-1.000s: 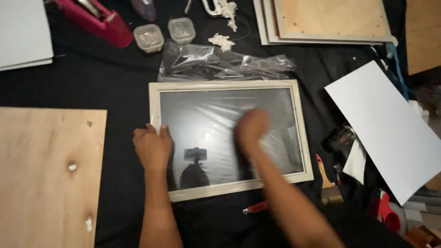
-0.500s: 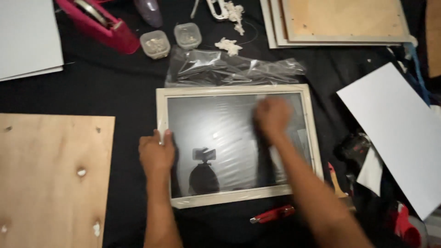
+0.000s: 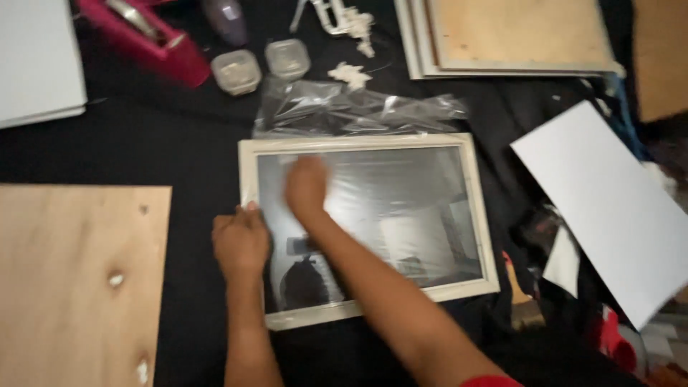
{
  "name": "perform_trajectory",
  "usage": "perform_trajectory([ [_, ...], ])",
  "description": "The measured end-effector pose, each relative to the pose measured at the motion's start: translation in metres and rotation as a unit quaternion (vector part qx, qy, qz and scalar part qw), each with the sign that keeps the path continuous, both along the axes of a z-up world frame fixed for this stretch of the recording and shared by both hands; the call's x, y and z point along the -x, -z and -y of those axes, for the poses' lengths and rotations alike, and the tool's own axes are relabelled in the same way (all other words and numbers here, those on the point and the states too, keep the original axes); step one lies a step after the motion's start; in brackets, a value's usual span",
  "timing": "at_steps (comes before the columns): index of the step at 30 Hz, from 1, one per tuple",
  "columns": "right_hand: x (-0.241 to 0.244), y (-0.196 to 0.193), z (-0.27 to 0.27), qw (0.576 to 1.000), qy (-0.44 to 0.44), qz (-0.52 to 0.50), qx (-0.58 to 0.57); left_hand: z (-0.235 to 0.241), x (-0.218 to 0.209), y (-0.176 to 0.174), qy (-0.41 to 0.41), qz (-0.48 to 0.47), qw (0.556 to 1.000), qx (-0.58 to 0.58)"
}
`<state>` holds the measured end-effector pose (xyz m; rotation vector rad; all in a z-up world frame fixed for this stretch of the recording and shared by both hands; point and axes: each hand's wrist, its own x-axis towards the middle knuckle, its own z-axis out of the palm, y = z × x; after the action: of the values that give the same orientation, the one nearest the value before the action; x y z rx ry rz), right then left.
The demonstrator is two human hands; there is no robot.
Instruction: Cleaning the glass of a picture frame and assembling it with a white sheet and wooden backing.
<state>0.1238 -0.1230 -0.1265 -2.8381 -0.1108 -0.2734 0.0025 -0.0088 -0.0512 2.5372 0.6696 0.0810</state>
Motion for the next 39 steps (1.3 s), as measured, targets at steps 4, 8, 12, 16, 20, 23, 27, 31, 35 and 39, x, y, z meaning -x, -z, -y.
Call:
perform_trajectory([
  [4,0.011,-0.055,-0.027,0.973,-0.188,0.050,-0.124,-0.003,0.002,-0.010,-0.007,0.003,0.999,0.033],
  [8,-0.006,-0.050,0.056,0.987,-0.144,0.063,-0.035,0.002,0.012,-0.030,0.021,-0.019,0.999,-0.017],
  [12,-0.007,-0.109,0.195,0.997,-0.056,0.059,0.002,0.004,0.010,-0.040,0.016,-0.054,0.998,-0.023],
  [16,-0.013,-0.133,0.303,0.971,-0.014,0.077,0.224,0.002,0.008,-0.034,0.021,-0.056,0.998,-0.029],
  [20,0.027,-0.147,0.399,0.955,0.069,0.004,0.289,-0.002,0.009,-0.029,0.001,-0.056,0.998,-0.023],
  [23,0.074,-0.189,0.410,0.968,0.115,-0.080,0.207,-0.004,0.013,-0.042,-0.002,-0.085,0.996,-0.020],
  [27,0.141,-0.178,0.409,0.964,0.150,-0.218,-0.028,0.002,0.033,-0.068,0.009,-0.211,0.977,0.005],
  [31,0.168,-0.154,0.412,0.924,0.213,-0.313,-0.053,0.014,0.042,-0.089,0.010,-0.271,0.962,0.021],
  [35,0.161,-0.155,0.404,0.919,0.214,-0.326,-0.059,0.016,0.059,-0.119,0.006,-0.305,0.952,0.039],
  [39,0.163,-0.166,0.398,0.905,0.246,-0.343,-0.053,0.022,0.069,-0.134,0.022,-0.330,0.942,0.062],
])
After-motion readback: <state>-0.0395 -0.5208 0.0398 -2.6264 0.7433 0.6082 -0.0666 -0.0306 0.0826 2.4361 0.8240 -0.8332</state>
